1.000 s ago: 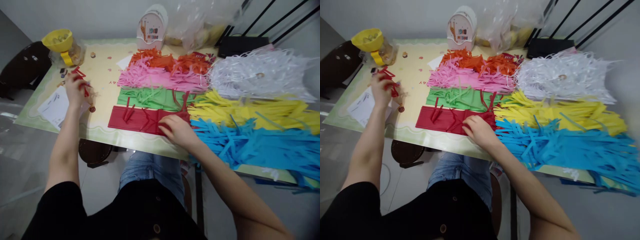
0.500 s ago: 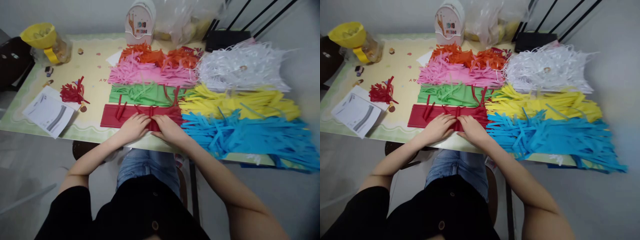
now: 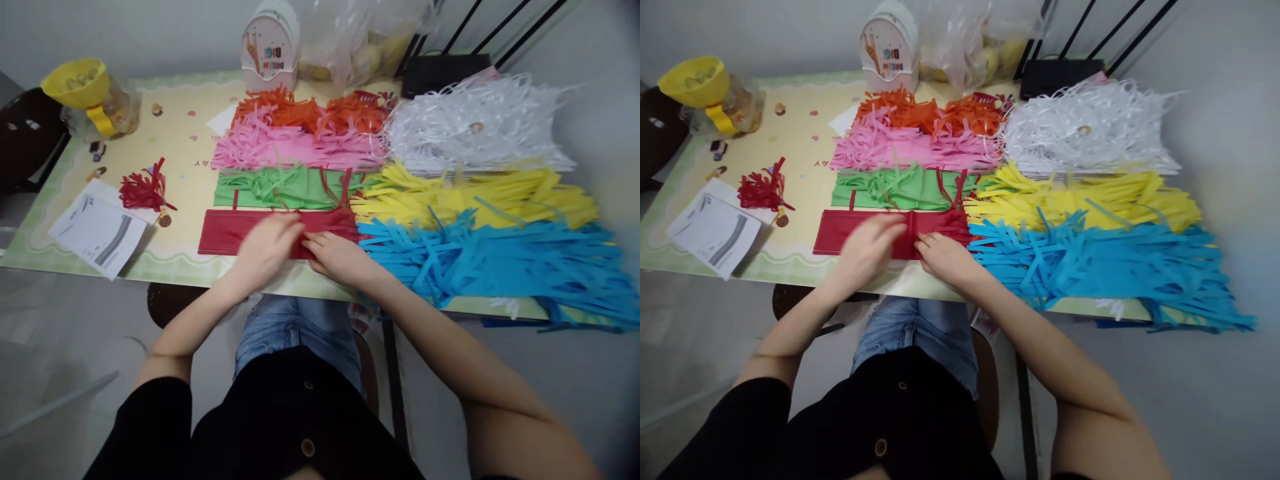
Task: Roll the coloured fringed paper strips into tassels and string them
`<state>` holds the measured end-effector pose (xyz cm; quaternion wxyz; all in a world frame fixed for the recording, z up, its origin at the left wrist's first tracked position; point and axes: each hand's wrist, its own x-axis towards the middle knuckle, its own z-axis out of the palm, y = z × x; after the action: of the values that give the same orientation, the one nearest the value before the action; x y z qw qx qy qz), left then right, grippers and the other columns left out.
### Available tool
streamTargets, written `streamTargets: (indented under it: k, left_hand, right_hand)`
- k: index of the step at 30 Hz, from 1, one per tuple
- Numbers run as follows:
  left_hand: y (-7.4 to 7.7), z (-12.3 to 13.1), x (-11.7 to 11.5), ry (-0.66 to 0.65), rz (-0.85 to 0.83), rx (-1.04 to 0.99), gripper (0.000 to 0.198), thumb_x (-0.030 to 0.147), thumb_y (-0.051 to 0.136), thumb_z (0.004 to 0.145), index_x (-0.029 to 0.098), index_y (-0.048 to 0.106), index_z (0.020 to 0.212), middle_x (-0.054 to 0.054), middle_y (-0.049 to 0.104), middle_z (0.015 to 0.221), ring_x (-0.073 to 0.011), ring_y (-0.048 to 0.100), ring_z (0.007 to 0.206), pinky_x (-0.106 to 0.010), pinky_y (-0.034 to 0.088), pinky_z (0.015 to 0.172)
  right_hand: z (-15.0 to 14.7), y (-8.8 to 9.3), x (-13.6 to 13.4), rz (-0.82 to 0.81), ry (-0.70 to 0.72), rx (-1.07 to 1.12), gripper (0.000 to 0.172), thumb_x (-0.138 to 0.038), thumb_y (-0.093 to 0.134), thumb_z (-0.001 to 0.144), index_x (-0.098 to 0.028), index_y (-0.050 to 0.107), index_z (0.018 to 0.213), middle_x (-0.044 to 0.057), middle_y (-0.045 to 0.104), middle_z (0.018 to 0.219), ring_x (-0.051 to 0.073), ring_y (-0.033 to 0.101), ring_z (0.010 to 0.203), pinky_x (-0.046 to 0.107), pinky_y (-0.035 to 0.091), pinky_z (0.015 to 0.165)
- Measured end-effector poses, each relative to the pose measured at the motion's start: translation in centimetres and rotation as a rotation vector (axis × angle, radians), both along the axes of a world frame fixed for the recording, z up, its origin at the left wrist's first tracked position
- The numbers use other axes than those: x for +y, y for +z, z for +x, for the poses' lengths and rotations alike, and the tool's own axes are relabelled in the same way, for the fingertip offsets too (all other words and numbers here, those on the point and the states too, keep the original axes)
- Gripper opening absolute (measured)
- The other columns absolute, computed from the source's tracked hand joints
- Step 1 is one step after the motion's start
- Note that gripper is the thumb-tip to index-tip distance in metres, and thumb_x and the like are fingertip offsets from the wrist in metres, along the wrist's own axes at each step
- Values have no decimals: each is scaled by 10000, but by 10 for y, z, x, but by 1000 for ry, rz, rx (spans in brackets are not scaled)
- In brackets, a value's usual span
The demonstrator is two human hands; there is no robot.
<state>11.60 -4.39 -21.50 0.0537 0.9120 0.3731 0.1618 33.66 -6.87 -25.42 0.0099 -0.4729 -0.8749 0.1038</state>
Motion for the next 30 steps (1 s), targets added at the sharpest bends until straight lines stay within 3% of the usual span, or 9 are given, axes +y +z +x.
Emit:
streamTargets:
  k: [1,3,7,12,15,18,21,24,30]
  left_hand:
    - [-9,15,2,-117,-88,3,534,71,382,978,148,547,1481,-178,564,1570,-230,565,1444,-399,496,1179]
    - [-29,34,7,-149,-221,57,582,73,390,963,62,468,1540,-231,490,1623,-243,506,1511,-387,458,1225]
    - [-51,23,9,103,-264,192,599,315,469,1045,0,456,1554,-268,398,1669,-367,369,1589,-527,320,1307]
    - [-36,-25,2,403,-169,287,592,373,434,1065,40,501,1551,-236,435,1659,-420,377,1571,-626,269,1298]
    - [-18,-27,0,488,-76,304,486,261,450,1036,40,608,1439,-263,502,1601,-465,439,1503,-679,359,1204]
    - [-6,-6,3,198,-58,265,410,149,426,1014,103,664,1344,-243,590,1502,-380,600,1331,-548,504,1065]
    - [-9,19,10,-181,-170,252,299,262,540,1024,124,687,1244,-187,692,1290,-293,671,1148,-421,536,1012]
    - [-18,28,17,-139,-244,257,310,366,653,983,93,703,1120,-173,690,1199,-293,656,1118,-396,535,1002]
    - [-23,18,27,19,-335,211,229,215,566,987,96,727,1100,-155,727,1105,-282,661,1082,-398,525,1006]
  right_hand:
    - [1,-1,-1,3,6,4,460,-171,572,973,12,646,1389,279,620,1474,331,641,1326,461,500,1168]
    - [4,-3,-2,14,19,14,464,-140,557,970,21,642,1398,282,619,1475,326,627,1368,456,498,1184]
    - [10,-7,-5,48,39,38,371,-116,532,988,-24,723,1292,258,672,1417,297,649,1358,448,523,1167]
    - [12,-2,-2,26,12,35,298,-106,510,1008,-86,761,1167,204,720,1363,267,691,1276,385,553,1084]
    - [10,6,0,-42,-59,27,301,-155,466,1042,-111,753,1124,190,754,1276,250,720,1174,339,549,994]
    - [7,15,3,-96,-124,39,264,-182,488,1036,-126,741,1088,159,778,1144,238,731,1059,301,515,870]
    - [8,20,7,-146,-197,79,188,-169,557,995,-142,738,1039,120,787,1074,232,727,989,294,463,799]
    - [10,22,11,-187,-262,155,121,-217,633,974,-168,742,991,86,806,1032,225,728,945,291,438,785]
    - [10,21,16,-142,-363,215,182,-277,562,1029,-177,704,1082,85,812,1030,244,743,909,298,435,760]
